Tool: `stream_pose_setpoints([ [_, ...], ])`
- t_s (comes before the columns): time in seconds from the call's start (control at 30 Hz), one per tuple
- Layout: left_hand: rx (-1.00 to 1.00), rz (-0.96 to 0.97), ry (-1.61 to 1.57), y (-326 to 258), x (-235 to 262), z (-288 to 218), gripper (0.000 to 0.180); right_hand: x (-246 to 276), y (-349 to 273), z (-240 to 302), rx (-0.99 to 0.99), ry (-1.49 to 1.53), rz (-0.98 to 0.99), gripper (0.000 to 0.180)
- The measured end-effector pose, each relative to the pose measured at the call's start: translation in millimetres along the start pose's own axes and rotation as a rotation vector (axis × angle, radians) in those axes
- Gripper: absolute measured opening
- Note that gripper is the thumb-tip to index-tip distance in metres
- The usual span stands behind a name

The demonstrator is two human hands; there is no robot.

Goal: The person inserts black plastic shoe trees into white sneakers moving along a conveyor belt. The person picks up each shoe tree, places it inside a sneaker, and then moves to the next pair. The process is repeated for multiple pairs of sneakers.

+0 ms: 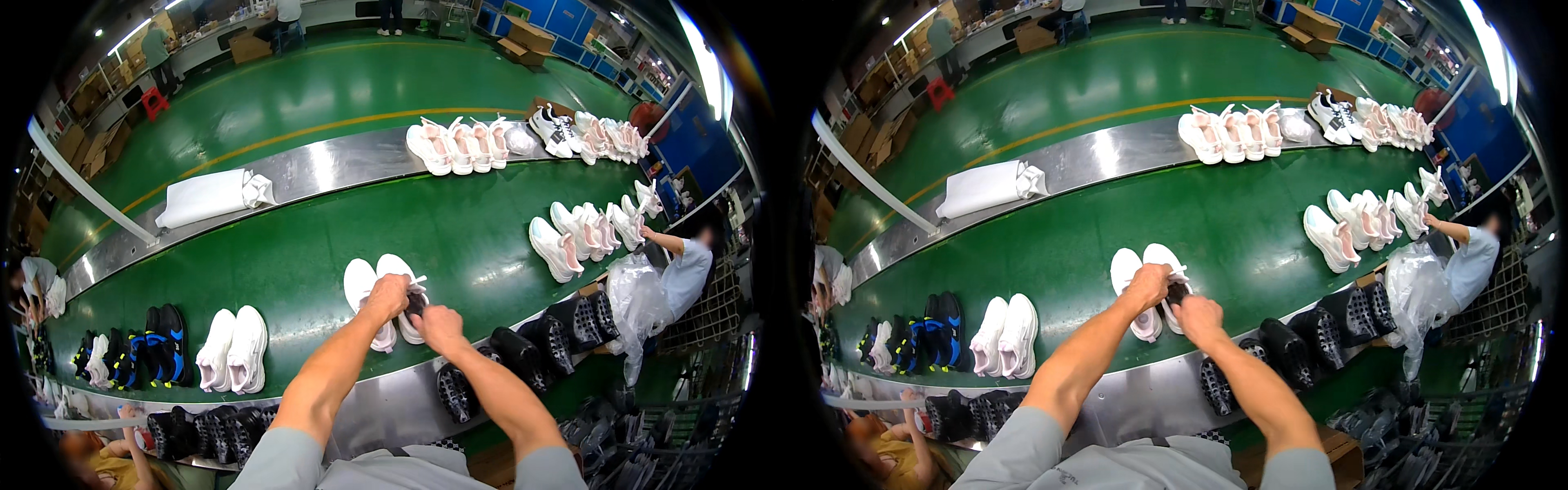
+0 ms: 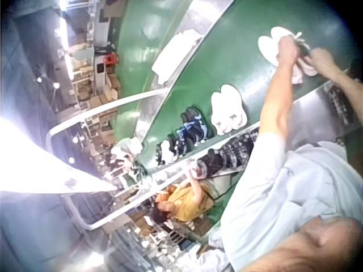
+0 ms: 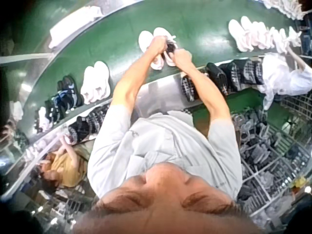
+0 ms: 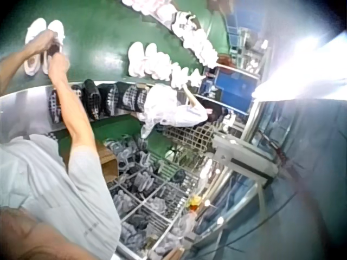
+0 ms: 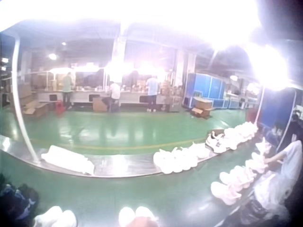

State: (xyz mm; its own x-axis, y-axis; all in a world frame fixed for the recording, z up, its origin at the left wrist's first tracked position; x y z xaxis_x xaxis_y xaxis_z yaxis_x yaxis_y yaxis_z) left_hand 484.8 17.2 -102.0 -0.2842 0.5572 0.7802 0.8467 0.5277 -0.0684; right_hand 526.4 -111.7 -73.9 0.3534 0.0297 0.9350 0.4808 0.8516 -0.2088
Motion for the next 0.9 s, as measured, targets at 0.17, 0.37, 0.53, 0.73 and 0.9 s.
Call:
stream_pose_setpoints([
  [0.17,-0.027,0.067,-0.064,-6.5,-6.8,2.3,0.018,-69.1,36.7,-0.2,-0.112,-0.001,-0.060,0.026],
  [0.37,-0.010,0.029,-0.063,-6.8,3.6,11.9,0.016,-60.6,50.4,9.0,-0.109,0.077,0.007,0.025],
  [0.53,-0.161,-0.326,-0.058,-35.2,35.6,-17.5,0.027,17.0,1.6,14.4,-0.123,0.154,-0.215,0.025],
  [0.73,0.335,-0.182,0.145,-154.0,2.9,1.9,0.040,37.4,-90.1,8.9,-0.171,0.743,-0.267,0.020],
  [0.9,0.414,-0.153,0.073,-151.4,-40.4,36.7,0.028,18.1,-98.6,52.9,-0.247,0.933,-0.020,0.021],
])
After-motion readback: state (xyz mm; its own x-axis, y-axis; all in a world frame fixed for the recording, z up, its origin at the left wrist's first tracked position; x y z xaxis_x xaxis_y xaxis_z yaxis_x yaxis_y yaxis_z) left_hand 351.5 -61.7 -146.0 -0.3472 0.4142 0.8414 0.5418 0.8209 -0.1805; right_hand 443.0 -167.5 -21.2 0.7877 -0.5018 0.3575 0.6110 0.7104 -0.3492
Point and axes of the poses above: each hand's wrist, its own y-axis towards the middle knuckle, its own x-axis out of the back of the hand, z = x × y, the point moved 8 cm from there along y, towards the middle knuckle, and after that the axes turned 3 degrees about x, right-handed, at the moved point
